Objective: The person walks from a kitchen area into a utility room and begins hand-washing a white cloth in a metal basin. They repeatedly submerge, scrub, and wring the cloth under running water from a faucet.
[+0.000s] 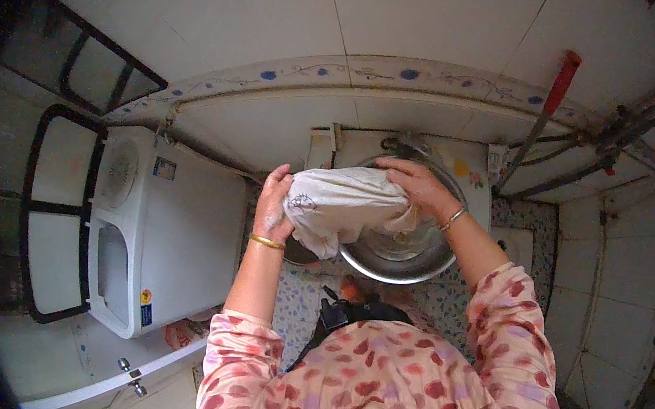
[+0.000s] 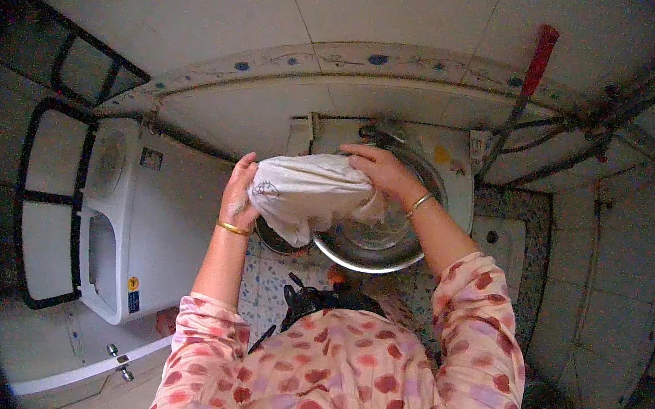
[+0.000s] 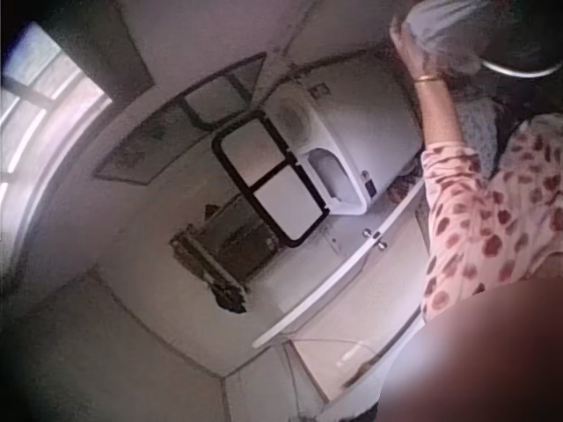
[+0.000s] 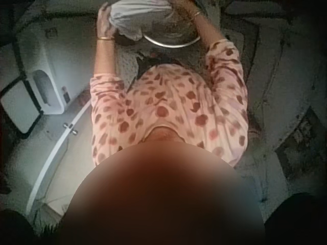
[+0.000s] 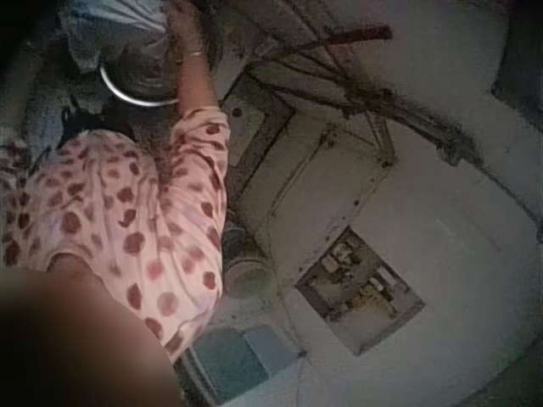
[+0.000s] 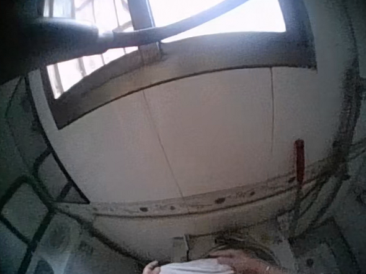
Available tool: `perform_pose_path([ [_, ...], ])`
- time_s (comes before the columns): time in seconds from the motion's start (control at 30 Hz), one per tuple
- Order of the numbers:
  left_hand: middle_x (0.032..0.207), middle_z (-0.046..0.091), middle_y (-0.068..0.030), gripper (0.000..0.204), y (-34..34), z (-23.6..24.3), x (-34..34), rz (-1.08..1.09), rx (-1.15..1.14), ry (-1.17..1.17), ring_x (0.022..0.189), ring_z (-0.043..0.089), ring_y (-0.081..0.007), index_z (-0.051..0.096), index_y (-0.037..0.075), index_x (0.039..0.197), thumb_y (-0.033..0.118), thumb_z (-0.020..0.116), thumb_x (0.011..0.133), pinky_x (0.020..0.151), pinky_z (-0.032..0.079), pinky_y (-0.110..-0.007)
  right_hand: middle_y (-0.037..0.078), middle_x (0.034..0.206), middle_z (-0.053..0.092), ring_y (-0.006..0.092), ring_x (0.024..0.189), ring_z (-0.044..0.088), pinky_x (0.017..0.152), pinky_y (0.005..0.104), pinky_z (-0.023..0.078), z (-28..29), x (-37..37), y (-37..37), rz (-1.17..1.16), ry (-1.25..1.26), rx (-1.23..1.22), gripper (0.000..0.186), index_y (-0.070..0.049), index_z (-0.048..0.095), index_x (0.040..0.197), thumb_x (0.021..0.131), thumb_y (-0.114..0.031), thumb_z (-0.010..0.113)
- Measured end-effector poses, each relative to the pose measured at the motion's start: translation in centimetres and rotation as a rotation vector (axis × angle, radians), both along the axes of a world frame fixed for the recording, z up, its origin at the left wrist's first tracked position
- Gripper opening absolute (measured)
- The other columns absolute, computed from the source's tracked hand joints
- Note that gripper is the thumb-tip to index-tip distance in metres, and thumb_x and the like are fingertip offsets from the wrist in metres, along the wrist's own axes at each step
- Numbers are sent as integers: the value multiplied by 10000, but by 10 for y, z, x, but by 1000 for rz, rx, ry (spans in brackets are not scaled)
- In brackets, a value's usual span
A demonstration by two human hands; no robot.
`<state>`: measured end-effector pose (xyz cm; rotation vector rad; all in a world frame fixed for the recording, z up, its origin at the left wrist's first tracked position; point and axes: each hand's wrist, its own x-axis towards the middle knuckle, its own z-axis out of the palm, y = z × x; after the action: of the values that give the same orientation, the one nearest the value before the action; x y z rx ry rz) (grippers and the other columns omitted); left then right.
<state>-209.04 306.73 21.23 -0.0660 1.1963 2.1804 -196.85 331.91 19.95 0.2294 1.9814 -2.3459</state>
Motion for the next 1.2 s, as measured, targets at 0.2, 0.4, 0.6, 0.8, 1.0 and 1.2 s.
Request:
perform_pose_path([
  [0.2, 926, 561, -91, 203, -1, 3, -10, -46, -73, 12, 856, 551, -183, 514, 4, 1008, 98, 521, 829, 756, 471, -317, 126, 1003, 583, 239, 933, 534, 809, 337, 411, -1, 13, -7, 274, 150, 874, 431, -65, 504, 1162, 802, -292, 569],
  [0.4, 1026, 574, -109, 406, -4, -4, 2, -619, -825, 873, 904, 550, -193, 566, 28, 1039, 262, 670, 725, 812, 422, -304, 22, 865, 555, 127, 828, 509, 722, 270, 418, -11, 11, -14, 48, -9, -50, 315, -24, 551, 1020, 832, -276, 545],
  [0.6, 840, 568, -67, 262, 5, -17, 17, -346, -737, 686, 790, 549, -191, 553, 24, 939, 213, 622, 772, 731, 440, -311, 5, 832, 550, 100, 786, 506, 702, 260, 418, -32, 3, -44, -251, -27, -351, 228, -33, 570, 913, 839, -246, 535],
  [0.8, 814, 518, -45, 141, 31, -35, 19, 230, -149, -150, 729, 530, -179, 472, 50, 873, 172, 537, 843, 674, 452, -304, 122, 772, 578, 256, 702, 564, 630, 360, 448, -8, -8, -109, -146, 260, 670, 213, -39, 560, 897, 793, -225, 546],
  [1.0, 846, 583, -81, 388, 50, -40, 36, 166, -157, -349, 782, 569, -247, 530, 55, 911, 421, 406, 875, 741, 452, -402, 182, 767, 582, 354, 698, 578, 594, 439, 470, -1, -33, -124, -264, 192, 884, 235, -10, 557, 783, 748, -240, 521],
  [1.2, 926, 590, -99, 346, 44, -59, 26, -123, 143, -275, 874, 564, -249, 517, 50, 965, 350, 356, 909, 763, 455, -395, 220, 770, 586, 360, 714, 586, 633, 417, 482, -15, -26, -135, -149, 341, 1058, 247, 12, 562, 821, 756, -223, 524],
])
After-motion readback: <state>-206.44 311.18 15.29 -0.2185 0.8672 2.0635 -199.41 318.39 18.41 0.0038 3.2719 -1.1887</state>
